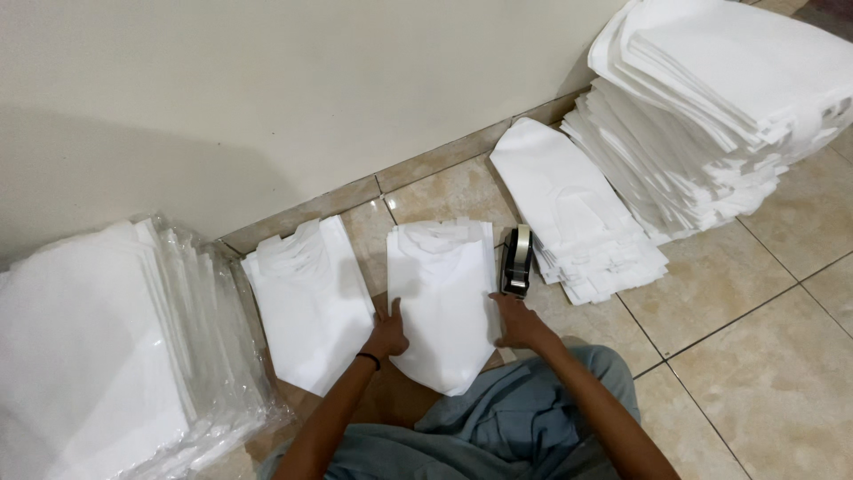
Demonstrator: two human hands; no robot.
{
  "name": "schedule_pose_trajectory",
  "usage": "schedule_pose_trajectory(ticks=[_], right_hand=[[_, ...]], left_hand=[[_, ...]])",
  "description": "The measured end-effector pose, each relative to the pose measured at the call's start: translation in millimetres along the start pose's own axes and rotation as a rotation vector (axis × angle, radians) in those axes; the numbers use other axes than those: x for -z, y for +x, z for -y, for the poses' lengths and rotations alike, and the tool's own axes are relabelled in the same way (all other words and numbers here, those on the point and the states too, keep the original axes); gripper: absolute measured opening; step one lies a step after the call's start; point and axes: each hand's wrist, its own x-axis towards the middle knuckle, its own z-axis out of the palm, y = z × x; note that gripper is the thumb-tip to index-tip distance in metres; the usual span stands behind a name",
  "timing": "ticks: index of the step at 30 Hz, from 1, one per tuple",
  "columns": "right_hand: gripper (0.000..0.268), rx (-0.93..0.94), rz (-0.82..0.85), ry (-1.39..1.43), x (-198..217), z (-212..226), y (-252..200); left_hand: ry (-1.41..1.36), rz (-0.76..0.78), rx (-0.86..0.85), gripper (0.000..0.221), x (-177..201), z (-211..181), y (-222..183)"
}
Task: The person organizes and stacks white plastic handles and bags, then inserts a stack of white bags into a larger clear plastic bag by hand.
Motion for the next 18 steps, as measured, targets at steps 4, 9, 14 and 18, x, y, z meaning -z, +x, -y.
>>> schedule_pose_trajectory(ticks=[4, 9, 14, 18], right_hand=[[0.121, -0.04, 0.096, -0.089, -22, 33, -18], [0.115, -0.01, 0.015, -0.343, -64, 16, 7], [0.106, 0.022, -0.073, -0.306, -69, 5, 12], [0.105, 0.052, -0.096, -0.221, -66, 4, 3]], left_hand=[[0.317, -0.02, -0.066, 0.109, 3, -23, -58], [0.8, -0.155, -0.114, 0.12, -4, -33, -70], [0.38, -0.127, -0.176, 0.114, -2, -34, -78], [0.466, -0.129, -0.18, 0.121, -10, -26, -65]])
